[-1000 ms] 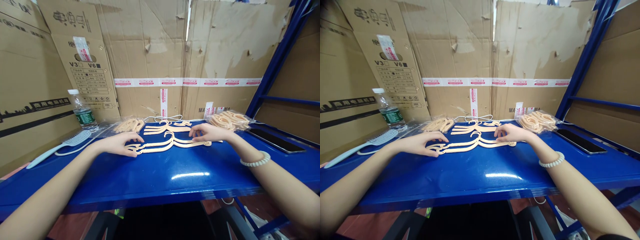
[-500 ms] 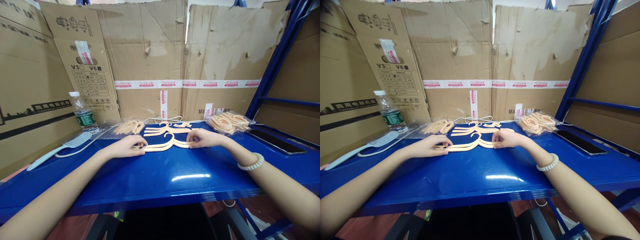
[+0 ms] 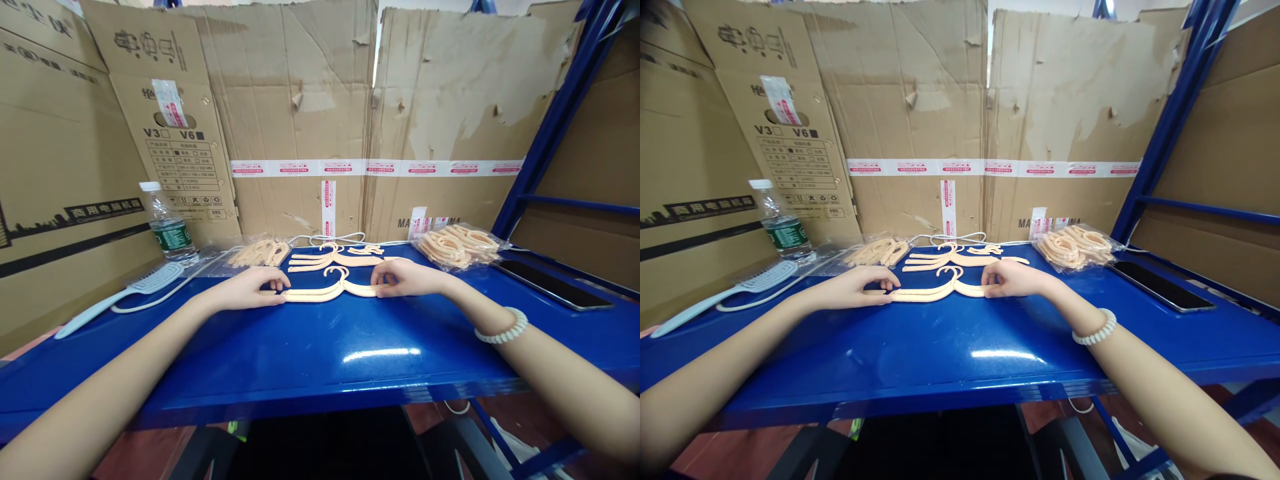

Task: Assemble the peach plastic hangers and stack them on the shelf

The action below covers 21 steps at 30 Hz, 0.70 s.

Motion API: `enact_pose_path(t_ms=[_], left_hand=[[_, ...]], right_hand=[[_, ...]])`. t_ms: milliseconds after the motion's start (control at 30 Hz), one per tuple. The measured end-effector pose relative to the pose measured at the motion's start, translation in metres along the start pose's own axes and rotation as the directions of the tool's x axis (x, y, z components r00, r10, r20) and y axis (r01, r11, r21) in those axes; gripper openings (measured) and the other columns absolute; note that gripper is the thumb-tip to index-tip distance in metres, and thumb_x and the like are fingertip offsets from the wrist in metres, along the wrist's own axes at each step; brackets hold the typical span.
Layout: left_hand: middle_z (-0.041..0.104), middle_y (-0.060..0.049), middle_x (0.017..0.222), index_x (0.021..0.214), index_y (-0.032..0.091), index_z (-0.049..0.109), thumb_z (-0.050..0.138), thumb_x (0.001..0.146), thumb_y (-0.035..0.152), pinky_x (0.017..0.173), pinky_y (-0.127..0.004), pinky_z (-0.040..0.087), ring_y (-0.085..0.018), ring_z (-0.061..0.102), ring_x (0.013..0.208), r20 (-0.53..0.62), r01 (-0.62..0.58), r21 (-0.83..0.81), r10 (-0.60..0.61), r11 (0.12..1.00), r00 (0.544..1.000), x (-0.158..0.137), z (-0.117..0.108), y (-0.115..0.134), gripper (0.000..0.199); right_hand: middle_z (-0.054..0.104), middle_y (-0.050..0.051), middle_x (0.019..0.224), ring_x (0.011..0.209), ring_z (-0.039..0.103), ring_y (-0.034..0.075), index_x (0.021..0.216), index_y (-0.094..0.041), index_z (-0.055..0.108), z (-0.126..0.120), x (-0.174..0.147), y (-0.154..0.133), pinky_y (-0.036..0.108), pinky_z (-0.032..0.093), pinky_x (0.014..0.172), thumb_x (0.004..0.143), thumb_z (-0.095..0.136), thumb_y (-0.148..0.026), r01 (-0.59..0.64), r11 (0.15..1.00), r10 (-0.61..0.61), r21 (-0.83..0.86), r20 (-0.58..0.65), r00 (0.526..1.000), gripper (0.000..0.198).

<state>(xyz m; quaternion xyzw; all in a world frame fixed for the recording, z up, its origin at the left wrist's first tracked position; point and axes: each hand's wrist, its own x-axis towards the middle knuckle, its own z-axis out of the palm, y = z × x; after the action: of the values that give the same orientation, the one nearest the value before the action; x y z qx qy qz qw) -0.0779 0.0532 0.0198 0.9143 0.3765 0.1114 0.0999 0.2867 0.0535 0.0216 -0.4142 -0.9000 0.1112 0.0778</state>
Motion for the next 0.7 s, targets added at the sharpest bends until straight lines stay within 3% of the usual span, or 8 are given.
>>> enact_pose_path(t_ms=[133, 367, 700], left_hand=[[0.066, -0.006, 0.095, 0.103, 0.017, 0.062, 0.053, 0.084, 0.045, 0.079, -0.029, 0.047, -0.019, 0.06, 0.088, -0.106, 0.026, -0.002, -0.026, 1.0, 0.994, 0.0, -0.003, -0.008, 0.035], [0.069, -0.005, 0.091, 0.098, 0.018, 0.065, 0.049, 0.085, 0.041, 0.07, -0.027, 0.046, -0.018, 0.061, 0.082, -0.202, 0.077, 0.052, -0.065, 0.996, 0.977, -0.001, -0.008, -0.011, 0.031], [0.069, -0.003, 0.08, 0.079, 0.017, 0.064, 0.046, 0.081, 0.038, 0.069, -0.029, 0.044, -0.019, 0.061, 0.074, -0.243, 0.146, 0.124, -0.112, 0.981, 0.964, -0.001, -0.013, -0.008, 0.027]], right_hand=[[0.067, 0.006, 0.082, 0.067, 0.057, 0.016, 0.096, -0.015, 0.067, -0.002, -0.001, 0.008, 0.026, 0.041, 0.059, 0.078, 0.061, -0.046, -0.018, 0.997, 0.025, 0.069, -0.1, 0.995, 0.036], [0.067, 0.005, 0.075, 0.066, 0.057, 0.016, 0.088, -0.016, 0.066, -0.011, -0.002, 0.012, 0.027, 0.041, 0.06, 0.08, 0.054, -0.041, -0.093, 0.993, 0.109, 0.076, -0.259, 0.96, 0.029], [0.068, 0.008, 0.075, 0.066, 0.059, 0.018, 0.083, -0.015, 0.065, -0.016, -0.004, 0.035, 0.029, 0.043, 0.059, 0.079, 0.052, -0.037, -0.219, 0.967, 0.256, 0.133, -0.463, 0.848, 0.026]])
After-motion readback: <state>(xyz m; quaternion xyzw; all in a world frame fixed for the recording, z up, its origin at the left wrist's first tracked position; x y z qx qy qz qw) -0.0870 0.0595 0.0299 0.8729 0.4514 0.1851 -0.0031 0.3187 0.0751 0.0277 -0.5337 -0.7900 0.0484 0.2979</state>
